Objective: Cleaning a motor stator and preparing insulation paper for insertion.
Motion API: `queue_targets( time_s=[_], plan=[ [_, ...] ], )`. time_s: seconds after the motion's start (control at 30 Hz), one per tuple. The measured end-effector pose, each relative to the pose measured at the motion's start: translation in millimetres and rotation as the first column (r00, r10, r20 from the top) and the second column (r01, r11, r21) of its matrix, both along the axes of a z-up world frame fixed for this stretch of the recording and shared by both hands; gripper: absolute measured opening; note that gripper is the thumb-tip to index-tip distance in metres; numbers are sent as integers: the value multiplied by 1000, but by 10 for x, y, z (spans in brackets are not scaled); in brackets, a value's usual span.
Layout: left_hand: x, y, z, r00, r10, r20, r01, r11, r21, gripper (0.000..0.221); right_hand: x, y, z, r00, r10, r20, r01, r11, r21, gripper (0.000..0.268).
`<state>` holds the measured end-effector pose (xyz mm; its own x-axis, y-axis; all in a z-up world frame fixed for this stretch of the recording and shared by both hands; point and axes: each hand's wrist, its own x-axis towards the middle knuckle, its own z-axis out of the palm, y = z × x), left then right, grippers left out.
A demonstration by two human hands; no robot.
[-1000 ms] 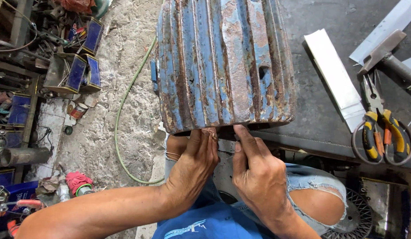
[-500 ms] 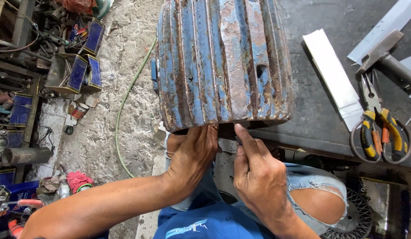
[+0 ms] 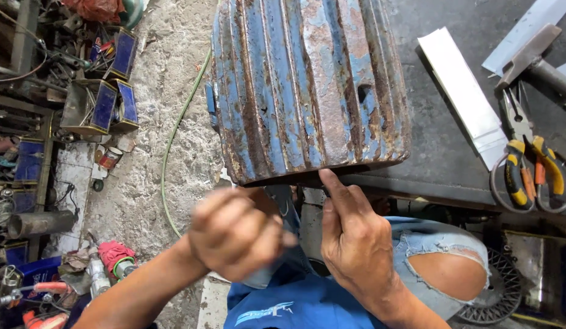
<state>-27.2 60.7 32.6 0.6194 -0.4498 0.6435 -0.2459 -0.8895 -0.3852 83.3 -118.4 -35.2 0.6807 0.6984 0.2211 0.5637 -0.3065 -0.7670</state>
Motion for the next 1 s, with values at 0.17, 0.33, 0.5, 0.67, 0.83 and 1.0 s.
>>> queue_targets(
  time_s=[0.17,0.33,0.5,0.67,0.83,1.0],
  plan=[
    [93,251,2,984,161,81,-132,948,-290,35,-157,78,151,999,-16,-39,15,999,-32,49],
    [296,278,94,998,63,-7,-59,886,-460,41,-369,193,157,999,-41,-29,39,998,-56,52],
    [447,228,30,1000,-15,-12,7,857,-515,43,-488,253,210,998,-41,-54,35,993,-109,58],
    [462,190,6,1000,-14,17,21,839,-544,42,-499,328,271,996,-85,32,88,988,-130,52],
    [547,204,-47,992,-72,101,115,846,-520,41,-517,370,171,979,-101,177,121,987,-105,50],
    [558,213,35,995,-45,89,83,871,-485,43,-477,463,3,764,-235,600,211,971,112,33]
  ],
)
